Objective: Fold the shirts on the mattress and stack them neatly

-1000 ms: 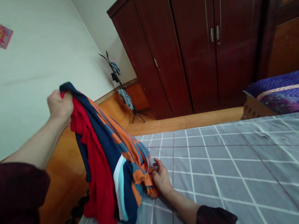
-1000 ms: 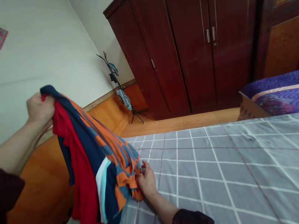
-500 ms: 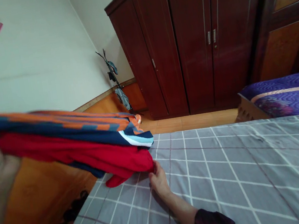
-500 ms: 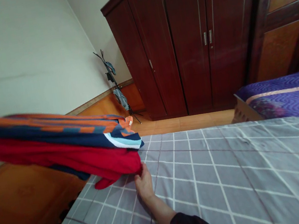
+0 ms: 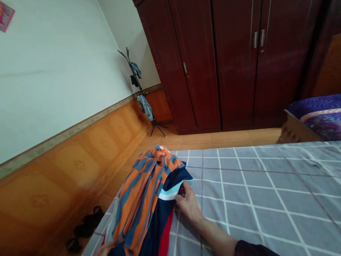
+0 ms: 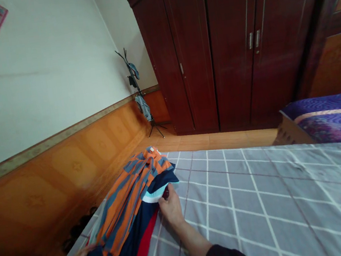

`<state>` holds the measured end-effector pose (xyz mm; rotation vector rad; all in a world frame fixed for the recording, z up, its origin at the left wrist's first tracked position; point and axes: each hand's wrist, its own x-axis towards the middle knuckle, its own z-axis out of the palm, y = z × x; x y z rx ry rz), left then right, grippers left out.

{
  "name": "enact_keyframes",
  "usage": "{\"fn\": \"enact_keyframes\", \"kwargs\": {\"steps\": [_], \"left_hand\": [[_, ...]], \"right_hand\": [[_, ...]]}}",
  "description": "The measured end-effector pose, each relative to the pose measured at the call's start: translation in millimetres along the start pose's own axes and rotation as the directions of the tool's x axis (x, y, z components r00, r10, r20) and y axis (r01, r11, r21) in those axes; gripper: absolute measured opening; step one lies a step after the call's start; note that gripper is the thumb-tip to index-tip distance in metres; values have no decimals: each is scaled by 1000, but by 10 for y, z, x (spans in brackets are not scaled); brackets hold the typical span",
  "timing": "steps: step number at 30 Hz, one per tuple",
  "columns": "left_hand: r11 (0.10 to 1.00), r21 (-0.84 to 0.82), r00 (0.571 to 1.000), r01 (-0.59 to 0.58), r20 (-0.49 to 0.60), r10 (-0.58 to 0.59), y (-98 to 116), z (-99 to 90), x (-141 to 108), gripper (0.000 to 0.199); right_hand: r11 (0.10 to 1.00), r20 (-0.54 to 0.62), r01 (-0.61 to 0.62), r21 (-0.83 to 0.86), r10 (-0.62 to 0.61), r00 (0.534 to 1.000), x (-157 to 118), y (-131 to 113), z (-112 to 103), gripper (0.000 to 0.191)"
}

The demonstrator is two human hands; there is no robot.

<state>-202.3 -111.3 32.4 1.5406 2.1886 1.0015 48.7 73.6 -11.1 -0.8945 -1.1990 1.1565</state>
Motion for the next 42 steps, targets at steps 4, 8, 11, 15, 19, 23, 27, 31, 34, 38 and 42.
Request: {"fn": "enact_keyframes", "kwargs": {"steps": [4, 8, 11, 15, 19, 23, 27, 31, 34, 38, 42], "left_hand": [[984, 97, 988, -152, -23, 155, 399, 347, 161, 55], [941, 265, 977, -212, 39, 209, 673, 891, 315, 89], [898, 374, 972, -232, 56, 228, 753, 1087, 483, 74], [895, 382, 973, -232, 74, 220, 778, 891, 725, 46], [870, 440, 972, -220, 24, 234, 768, 579, 798, 34], [820, 380, 868, -428, 424, 257, 869, 519, 641, 34], [843, 293, 850, -451, 428, 306, 1238, 495, 618, 11], [857, 191, 877, -480, 149, 458, 1514, 647, 898, 17], [901, 120, 898, -416, -103, 428, 1402, 985, 1175, 28], [940, 33, 906, -339, -260, 335, 1098, 1330, 1392, 13], [922, -62, 875, -383, -345, 341, 1069, 1336, 1354, 15]], "right_hand": [[998, 102, 15, 58, -21, 995, -15, -70, 11, 41], [997, 132, 10, 73, -20, 991, -14, -95, 25, 49], [998, 130, -8, 63, 0, 991, -9, -87, 29, 44], [999, 146, -25, 29, 21, 989, -37, -87, 27, 42], [1000, 189, -13, 0, 13, 982, -79, -112, 30, 52], [999, 180, -30, -31, 35, 983, -61, -80, 34, 42], [998, 169, -48, -46, 55, 984, -11, -8, 37, 35], [998, 172, -45, -35, 50, 984, -4, 5, 41, 40], [999, 178, -38, -25, 41, 983, -12, -11, 40, 42], [999, 155, -34, -27, 38, 987, -15, -15, 46, 40], [999, 67, -37, -34, 39, 997, -6, -12, 70, 28]]}}
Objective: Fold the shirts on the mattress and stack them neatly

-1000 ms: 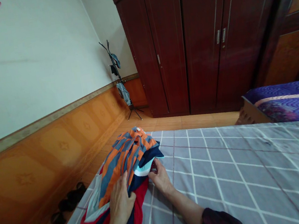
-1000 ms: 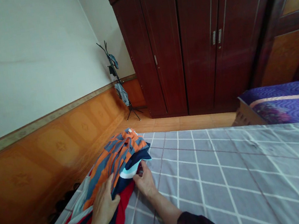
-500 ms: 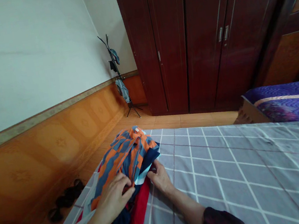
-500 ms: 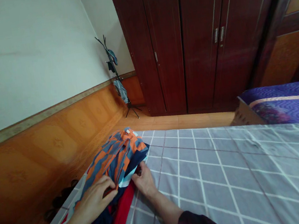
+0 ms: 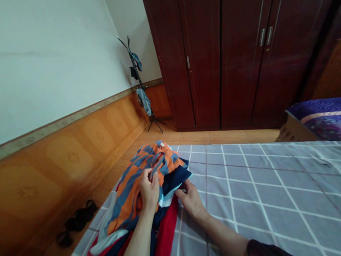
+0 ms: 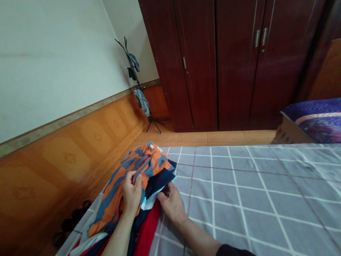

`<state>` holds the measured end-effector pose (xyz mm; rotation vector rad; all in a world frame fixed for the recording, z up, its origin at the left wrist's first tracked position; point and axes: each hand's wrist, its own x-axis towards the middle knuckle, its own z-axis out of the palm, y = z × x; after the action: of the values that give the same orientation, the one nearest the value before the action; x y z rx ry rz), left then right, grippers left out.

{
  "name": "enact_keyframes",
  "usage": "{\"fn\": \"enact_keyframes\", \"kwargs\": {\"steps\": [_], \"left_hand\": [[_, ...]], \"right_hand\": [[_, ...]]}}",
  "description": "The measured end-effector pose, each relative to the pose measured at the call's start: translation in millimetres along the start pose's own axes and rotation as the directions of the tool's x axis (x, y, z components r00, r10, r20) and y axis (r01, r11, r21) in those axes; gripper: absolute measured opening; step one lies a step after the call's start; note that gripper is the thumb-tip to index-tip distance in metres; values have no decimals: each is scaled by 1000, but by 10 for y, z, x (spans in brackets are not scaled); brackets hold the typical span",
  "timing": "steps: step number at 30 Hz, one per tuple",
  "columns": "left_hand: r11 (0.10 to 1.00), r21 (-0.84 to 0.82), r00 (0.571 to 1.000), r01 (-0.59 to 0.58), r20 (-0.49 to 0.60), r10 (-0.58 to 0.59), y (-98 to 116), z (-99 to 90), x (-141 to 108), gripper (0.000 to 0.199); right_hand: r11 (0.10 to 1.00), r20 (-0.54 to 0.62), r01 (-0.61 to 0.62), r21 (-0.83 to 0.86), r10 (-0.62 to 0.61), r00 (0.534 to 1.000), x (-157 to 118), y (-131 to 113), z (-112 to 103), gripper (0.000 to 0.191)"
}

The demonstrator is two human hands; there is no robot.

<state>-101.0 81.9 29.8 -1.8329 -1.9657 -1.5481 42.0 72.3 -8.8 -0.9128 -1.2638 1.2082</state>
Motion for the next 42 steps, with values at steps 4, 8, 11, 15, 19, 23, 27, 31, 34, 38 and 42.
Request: {"fn": "enact_keyframes", "kwargs": {"steps": [4, 8, 11, 15, 19, 23, 27, 31, 34, 38, 42], "left_hand": [[991, -92, 994, -96, -63, 91, 196, -69, -53, 15], [957, -145, 967, -252, -8, 254, 364, -46, -166, 14], [925, -184, 930, -333, 101, 355, 470, 27, -301, 21], [911, -226, 898, -344, 204, 390, 539, 121, -462, 30], [938, -252, 932, -238, 212, 293, 502, 162, -470, 32], [953, -284, 969, -102, 189, 160, 431, 204, -414, 22], [956, -291, 982, -19, 174, 72, 404, 240, -409, 14], [956, -288, 967, -48, 228, 118, 455, 209, -433, 15], [955, -284, 941, -84, 291, 170, 504, 160, -444, 14], [946, -310, 945, -96, 269, 184, 531, 117, -449, 13], [915, -386, 973, -114, 142, 182, 534, 80, -454, 14]], "right_hand": [[1000, -147, 17, -4, -17, 989, 28, -2, -9, 28], [998, -319, 54, -35, -63, 946, 62, -11, -59, 43], [994, -351, 48, -97, -80, 933, 75, -19, -95, 44], [989, -315, 51, -140, -94, 945, 87, -7, -120, 44], [984, -285, 72, -165, -118, 951, 108, 31, -115, 49], [954, -330, 99, -282, -194, 924, 135, 104, -122, 67], [831, -234, 217, -512, -379, 895, 180, 197, -201, 67], [770, -110, 286, -571, -417, 902, 231, 252, -299, 39], [766, -94, 291, -573, -415, 905, 256, 232, -330, 29], [760, -134, 313, -569, -461, 877, 242, 55, -303, 31], [775, -134, 417, -474, -532, 836, 157, -349, -234, 27]]}}
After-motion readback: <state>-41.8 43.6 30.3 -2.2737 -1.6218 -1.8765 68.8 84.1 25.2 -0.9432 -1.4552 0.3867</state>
